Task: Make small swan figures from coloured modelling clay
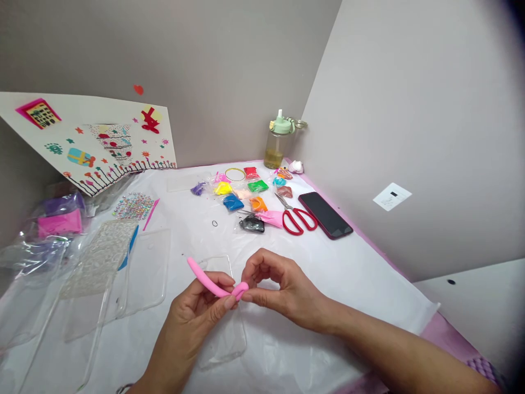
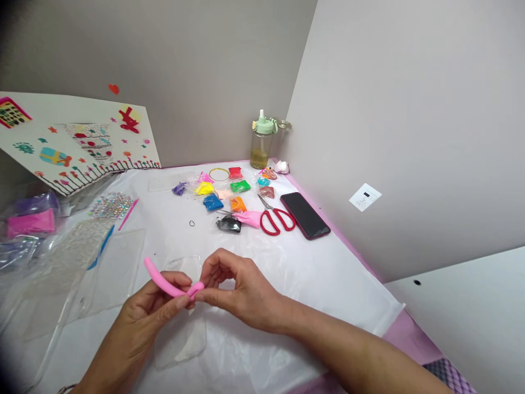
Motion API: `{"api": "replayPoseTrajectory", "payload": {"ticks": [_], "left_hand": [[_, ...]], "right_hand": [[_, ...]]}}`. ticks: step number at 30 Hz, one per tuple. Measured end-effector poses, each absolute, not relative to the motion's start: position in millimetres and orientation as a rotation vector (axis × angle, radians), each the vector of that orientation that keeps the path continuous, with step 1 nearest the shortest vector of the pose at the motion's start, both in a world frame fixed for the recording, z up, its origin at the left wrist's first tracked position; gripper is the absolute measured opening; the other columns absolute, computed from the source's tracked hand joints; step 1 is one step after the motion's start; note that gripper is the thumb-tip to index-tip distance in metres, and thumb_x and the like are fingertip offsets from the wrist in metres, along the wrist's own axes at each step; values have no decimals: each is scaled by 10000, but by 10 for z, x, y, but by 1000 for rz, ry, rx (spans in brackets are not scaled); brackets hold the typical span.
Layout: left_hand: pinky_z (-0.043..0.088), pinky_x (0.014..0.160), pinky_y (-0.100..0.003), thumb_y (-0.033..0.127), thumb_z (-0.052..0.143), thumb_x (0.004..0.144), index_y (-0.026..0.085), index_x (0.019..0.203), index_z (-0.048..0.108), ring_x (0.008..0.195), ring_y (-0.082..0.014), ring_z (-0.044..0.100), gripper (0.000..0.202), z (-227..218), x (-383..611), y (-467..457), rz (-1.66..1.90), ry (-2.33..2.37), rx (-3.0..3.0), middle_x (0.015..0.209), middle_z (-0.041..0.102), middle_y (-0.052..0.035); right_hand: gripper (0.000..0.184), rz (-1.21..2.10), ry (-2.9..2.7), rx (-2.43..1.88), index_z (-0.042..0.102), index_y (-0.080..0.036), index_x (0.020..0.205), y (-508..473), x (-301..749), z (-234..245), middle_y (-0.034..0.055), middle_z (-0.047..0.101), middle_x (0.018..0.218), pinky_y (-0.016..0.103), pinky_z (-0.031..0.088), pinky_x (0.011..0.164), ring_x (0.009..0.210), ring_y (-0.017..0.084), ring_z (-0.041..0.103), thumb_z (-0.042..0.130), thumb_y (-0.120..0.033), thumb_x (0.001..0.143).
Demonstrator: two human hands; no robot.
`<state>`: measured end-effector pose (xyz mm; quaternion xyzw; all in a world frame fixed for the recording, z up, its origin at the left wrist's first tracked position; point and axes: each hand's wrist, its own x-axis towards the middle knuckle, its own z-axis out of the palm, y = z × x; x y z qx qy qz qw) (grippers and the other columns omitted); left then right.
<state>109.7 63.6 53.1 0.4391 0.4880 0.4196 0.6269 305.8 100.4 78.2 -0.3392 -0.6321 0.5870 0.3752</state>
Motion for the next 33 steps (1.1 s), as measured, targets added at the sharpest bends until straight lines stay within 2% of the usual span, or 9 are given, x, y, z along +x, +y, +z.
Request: {"api": "replayPoseTrajectory", "payload": {"ticks": [6,11,14,19,23,25,29,33], "left_hand": [[493,896,-244,365,757,828,263,967,711,1003,-178,638,179,563,1120,651,907,1032,1009,1016,690,-15],[511,828,-240,406,714,859,249,965,729,869,-162,635,190,604,1118,632,940,1088,1030,940,695,-35],[508,819,-237,389,736,840,246,938,736,862,-161,627,174,599,1123,624,929,1098,1048,929,688,-32],[513,782,-245,377,762,815,239,947,726,861,-168,627,194,576,1148,641,921,1073,1031,941,680,-30],[508,793,-257,402,711,860,229,949,711,834,-165,615,196,576,1144,643,912,1053,1050,886,665,-28],[502,818,-261,401,688,881,234,944,695,860,-166,614,179,573,1136,642,925,1031,1046,908,655,-22],[482,881,-261,377,663,905,238,927,664,986,-181,605,140,558,1128,647,956,1001,1026,997,631,-19],[474,903,-254,363,670,900,241,942,667,1008,-184,603,129,555,1124,660,953,1009,1038,983,623,-15]], "right_hand": [[212,1538,-1617,-908,672,-145,856,1033,3085,832,19,672,854,280,511,776,797,128,619,773,-329,832],[171,1547,-1639,-914,672,-150,874,1045,3102,859,21,679,868,283,518,780,805,130,632,741,-307,859],[162,1528,-1670,-914,695,-162,874,1045,3098,847,18,674,892,279,520,784,812,126,626,748,-314,854],[75,1372,-1810,-900,737,-179,928,1016,3075,816,12,647,882,257,513,745,785,113,613,714,-236,885],[75,1206,-1880,-909,710,-177,902,983,3054,805,4,635,836,239,495,695,737,103,595,678,-242,917],[91,1158,-1918,-886,685,-171,898,974,3051,798,7,632,842,240,499,704,742,105,590,687,-261,913],[185,1025,-2024,-815,642,-166,1008,969,3052,764,26,621,904,262,506,754,802,125,575,735,-251,873],[63,989,-2037,-829,639,-180,983,968,3047,747,20,615,882,253,511,736,779,118,582,648,-211,929]]}}
